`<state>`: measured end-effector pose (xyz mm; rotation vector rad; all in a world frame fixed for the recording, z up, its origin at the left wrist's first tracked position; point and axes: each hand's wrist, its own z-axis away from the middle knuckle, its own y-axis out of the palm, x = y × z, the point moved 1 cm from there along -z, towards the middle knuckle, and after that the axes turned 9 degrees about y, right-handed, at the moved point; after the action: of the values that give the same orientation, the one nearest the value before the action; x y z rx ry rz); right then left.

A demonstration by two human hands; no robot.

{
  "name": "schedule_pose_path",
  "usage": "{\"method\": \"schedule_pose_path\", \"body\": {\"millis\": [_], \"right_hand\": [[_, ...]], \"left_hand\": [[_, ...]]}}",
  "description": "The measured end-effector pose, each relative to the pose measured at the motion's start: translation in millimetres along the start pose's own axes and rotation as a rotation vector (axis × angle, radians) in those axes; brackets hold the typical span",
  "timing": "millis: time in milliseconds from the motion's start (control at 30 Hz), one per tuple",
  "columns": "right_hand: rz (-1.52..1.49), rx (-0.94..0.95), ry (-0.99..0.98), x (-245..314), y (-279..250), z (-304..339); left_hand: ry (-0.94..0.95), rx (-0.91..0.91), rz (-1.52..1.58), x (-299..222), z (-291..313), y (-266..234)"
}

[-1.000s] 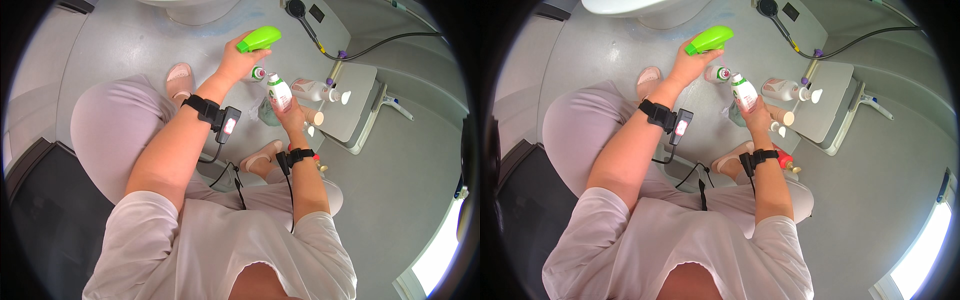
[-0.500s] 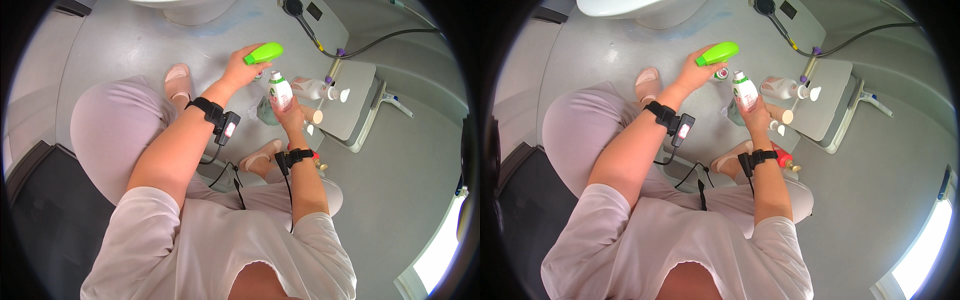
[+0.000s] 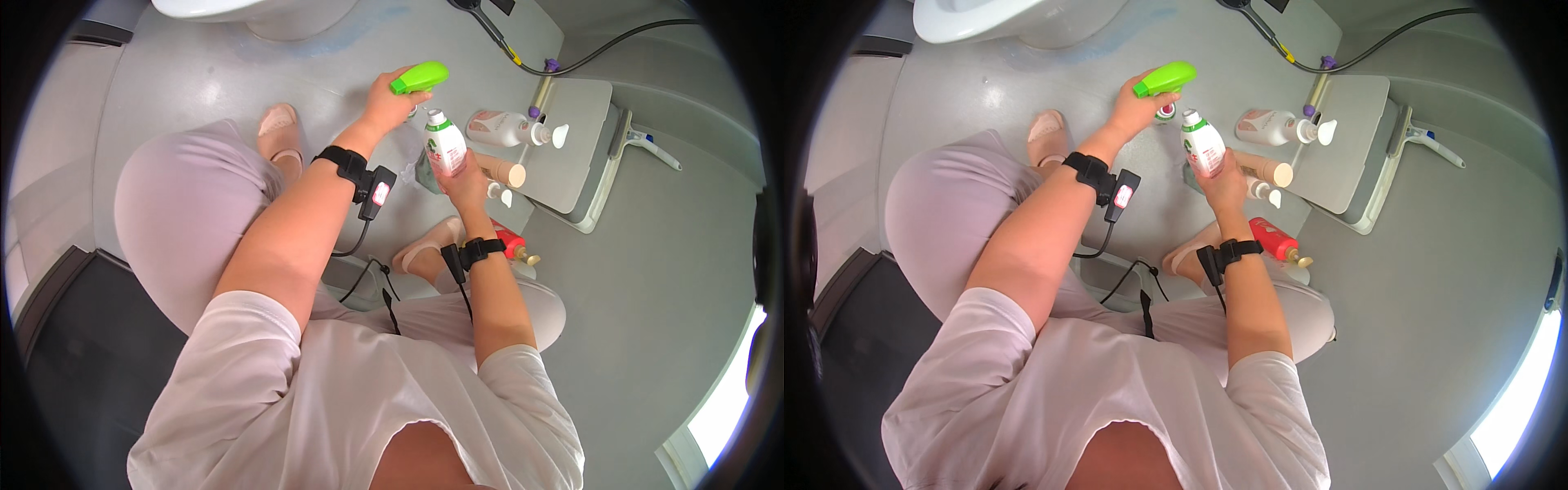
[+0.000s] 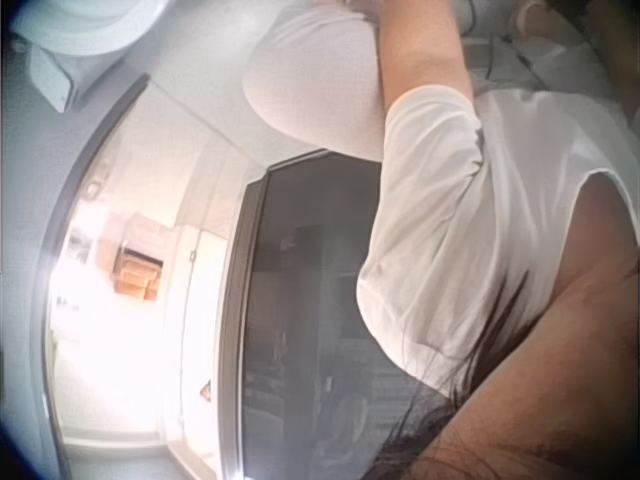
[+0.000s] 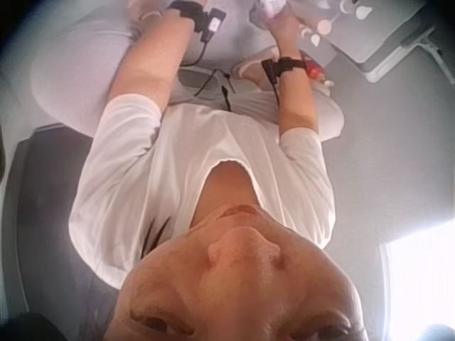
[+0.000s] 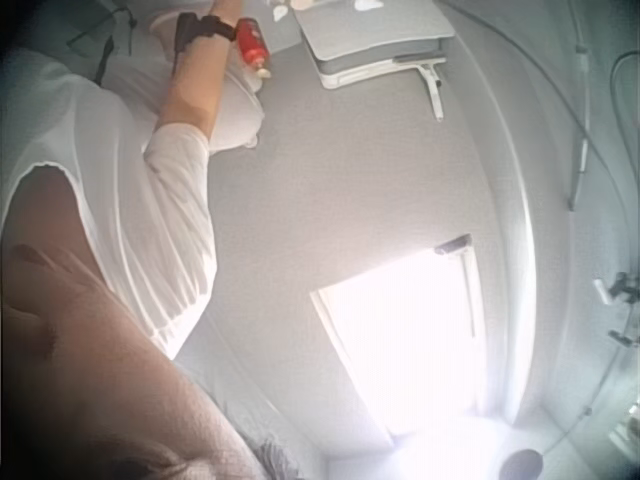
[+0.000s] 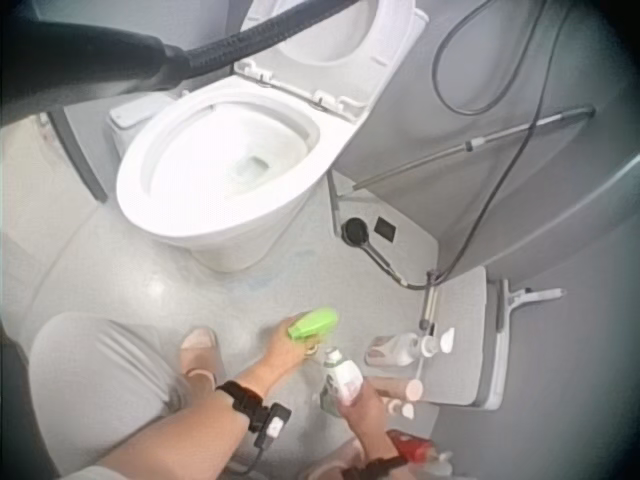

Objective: The person sits on the bathroom floor and wipes several bottles of cleaning supplies and toiletries with a cloth. They then pick up a spray bottle, unscrew the cap, and spray the contents into the toilet bowl.

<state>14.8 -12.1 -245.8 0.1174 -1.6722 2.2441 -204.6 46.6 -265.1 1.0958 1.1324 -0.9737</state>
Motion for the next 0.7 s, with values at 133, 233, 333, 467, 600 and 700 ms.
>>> {"method": "schedule_pose_path", "body": {"millis": [133, 233, 333, 467, 600, 700], "right_hand": [[0.000, 0.045, 0.027, 2.1, 3.3, -1.6], [0.009, 0.049, 0.019, 3.9, 6.3, -3.6], [0.043, 0.043, 0.003, 4.6, 9.3, -5.7], [0.094, 0.024, 0.000, 4.4, 10.7, -9.2], [0.191, -0.016, -0.036, 3.2, 8.0, -14.2], [0.250, -0.027, -0.041, 2.4, 5.7, -18.0]], "left_hand": [[-0.010, 0.014, -0.031, -23.4, -4.4, -8.6], [0.031, 0.019, 0.008, -31.3, -5.4, -11.7], [0.071, 0.012, 0.015, -38.7, -6.1, -16.2], [0.085, 0.018, 0.007, -52.6, -9.0, -23.4], [0.107, 0.024, -0.039, -61.8, -8.6, -26.2], [0.074, 0.034, -0.017, -62.7, -7.1, -25.5]]}}
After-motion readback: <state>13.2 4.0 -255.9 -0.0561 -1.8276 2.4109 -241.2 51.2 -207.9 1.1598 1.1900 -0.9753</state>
